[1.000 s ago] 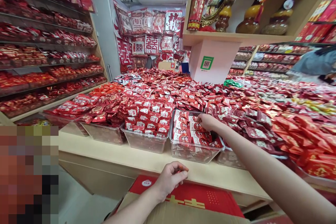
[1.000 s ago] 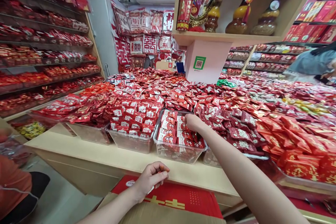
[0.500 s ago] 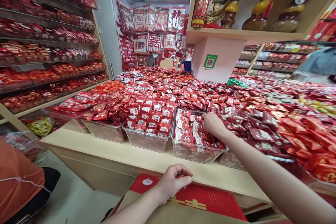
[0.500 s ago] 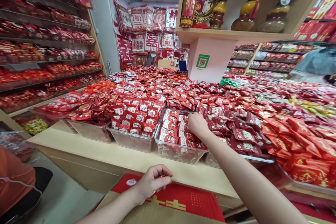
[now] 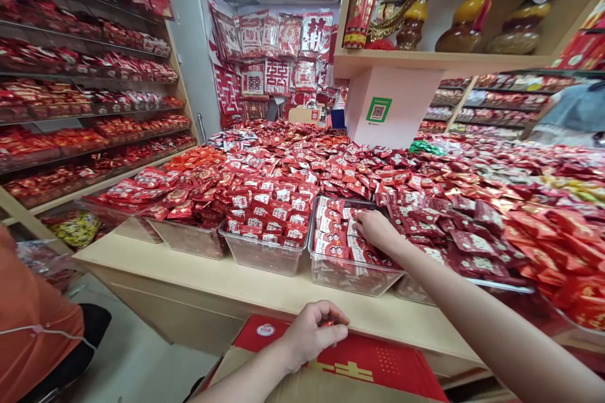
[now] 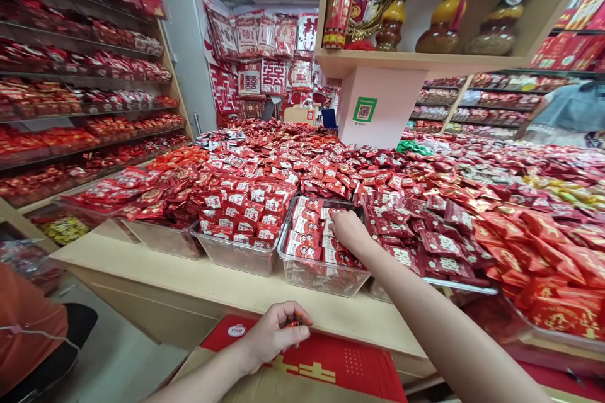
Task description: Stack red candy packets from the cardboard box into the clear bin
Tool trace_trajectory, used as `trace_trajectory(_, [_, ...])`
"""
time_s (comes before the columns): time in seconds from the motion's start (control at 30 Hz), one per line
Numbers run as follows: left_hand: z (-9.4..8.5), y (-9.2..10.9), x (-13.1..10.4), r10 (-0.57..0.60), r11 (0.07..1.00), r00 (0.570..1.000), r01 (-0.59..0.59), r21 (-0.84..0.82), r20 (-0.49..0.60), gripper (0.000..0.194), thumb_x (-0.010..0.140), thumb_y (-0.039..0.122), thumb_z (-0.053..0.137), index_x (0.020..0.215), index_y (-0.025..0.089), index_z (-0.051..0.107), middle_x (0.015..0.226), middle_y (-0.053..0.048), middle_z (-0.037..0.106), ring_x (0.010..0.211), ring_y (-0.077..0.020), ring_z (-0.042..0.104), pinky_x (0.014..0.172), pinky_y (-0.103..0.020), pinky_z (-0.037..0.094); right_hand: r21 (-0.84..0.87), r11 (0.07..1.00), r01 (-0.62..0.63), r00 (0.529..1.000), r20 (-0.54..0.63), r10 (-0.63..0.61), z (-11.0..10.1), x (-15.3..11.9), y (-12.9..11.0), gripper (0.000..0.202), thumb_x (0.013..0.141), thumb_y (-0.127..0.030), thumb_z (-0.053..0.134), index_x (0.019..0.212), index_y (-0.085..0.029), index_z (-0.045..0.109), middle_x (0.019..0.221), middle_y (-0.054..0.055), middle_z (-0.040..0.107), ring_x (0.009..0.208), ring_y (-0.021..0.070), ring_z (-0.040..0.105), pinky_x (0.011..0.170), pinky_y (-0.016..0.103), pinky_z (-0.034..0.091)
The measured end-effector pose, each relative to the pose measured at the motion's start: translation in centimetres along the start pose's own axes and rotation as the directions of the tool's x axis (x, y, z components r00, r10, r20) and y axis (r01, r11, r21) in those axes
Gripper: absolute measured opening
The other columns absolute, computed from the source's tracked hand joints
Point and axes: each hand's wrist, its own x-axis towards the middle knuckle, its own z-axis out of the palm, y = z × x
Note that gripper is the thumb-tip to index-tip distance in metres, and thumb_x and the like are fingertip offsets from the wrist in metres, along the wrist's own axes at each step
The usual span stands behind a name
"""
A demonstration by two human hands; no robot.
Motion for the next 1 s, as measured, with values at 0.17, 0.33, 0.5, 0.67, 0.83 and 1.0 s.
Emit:
trace_trajectory(0.17, [0.0, -0.2, 0.1, 0.006, 1.000, 1.000, -0.006, 0.017, 0.011, 0.028, 0.057, 0.033, 0.066, 0.072, 0.012, 0.057, 0.056, 0.004, 0.046, 0.047, -0.0045, 0.036, 0.049, -0.020, 0.029, 0.156, 0.987, -0.048, 0.998, 0.049, 0.041, -0.5, 0.0, 0.2, 0.018, 0.076, -0.021, 0.043, 0.079, -0.015, 0.059, 0.078, 0.007, 0.064, 0.072, 0.0168, 0.057, 0.062, 0.023, 0.035])
trace_trajectory(0.33, [0.0, -0.4, 0.1, 0.023, 0.999, 1.000, -0.024, 0.036, 0.012, 0.028, 0.056, 0.034, 0.066, 0.072, 0.013, 0.058, 0.059, 0.003, 0.048, 0.051, -0.0061, 0.039, 0.052, -0.020, 0.029, 0.231, 0.967, -0.106, 0.987, 0.140, 0.075, -0.7, 0.4, 0.6, 0.016, 0.069, -0.017, 0.051, 0.083, -0.015, 0.059, 0.078, 0.006, 0.064, 0.073, 0.0170, 0.056, 0.060, 0.022, 0.035])
trace_trajectory(0.5, [-0.1, -0.5, 0.1, 0.046, 0.996, 0.999, -0.047, 0.076, 0.017, 0.026, 0.058, 0.033, 0.065, 0.073, 0.012, 0.059, 0.060, 0.002, 0.048, 0.055, -0.0071, 0.039, 0.055, -0.021, 0.029, 0.316, 0.938, -0.139, 0.982, 0.170, 0.088, -0.4, 1.2, 0.5, 0.019, 0.065, -0.015, 0.055, 0.084, -0.014, 0.058, 0.075, 0.004, 0.062, 0.068, 0.0146, 0.055, 0.056, 0.021, 0.036])
trace_trajectory(0.67, [-0.2, -0.8, 0.2, 0.065, 0.991, 0.997, -0.067, 0.113, 0.030, 0.023, 0.061, 0.029, 0.062, 0.075, 0.011, 0.059, 0.060, 0.002, 0.047, 0.056, -0.0074, 0.038, 0.056, -0.021, 0.029, 0.424, 0.897, -0.123, 0.983, 0.179, 0.051, -0.2, 1.6, 1.1, 0.018, 0.063, -0.012, 0.056, 0.081, -0.013, 0.059, 0.077, 0.004, 0.063, 0.070, 0.0132, 0.055, 0.060, 0.020, 0.038])
trace_trajectory(0.83, [-0.3, -1.1, 0.3, 0.073, 0.986, 0.997, -0.077, 0.151, 0.034, 0.020, 0.062, 0.027, 0.061, 0.076, 0.012, 0.059, 0.061, 0.002, 0.047, 0.058, -0.0083, 0.038, 0.056, -0.021, 0.029, 0.476, 0.869, -0.131, 0.981, 0.188, 0.044, -0.1, 1.6, 1.5, 0.014, 0.064, -0.013, 0.057, 0.078, -0.013, 0.059, 0.074, 0.003, 0.063, 0.067, 0.0122, 0.055, 0.060, 0.019, 0.040])
trace_trajectory(1.0, [-0.3, -1.1, 0.2, 0.081, 0.984, 0.996, -0.086, 0.159, 0.035, 0.020, 0.061, 0.026, 0.060, 0.076, 0.013, 0.060, 0.061, 0.002, 0.047, 0.058, -0.0086, 0.038, 0.056, -0.020, 0.029, 0.498, 0.856, -0.134, 0.982, 0.181, 0.049, -0.2, 1.9, 1.2, 0.017, 0.064, -0.015, 0.058, 0.081, -0.012, 0.059, 0.070, 0.002, 0.063, 0.064, 0.0113, 0.055, 0.057, 0.018, 0.040])
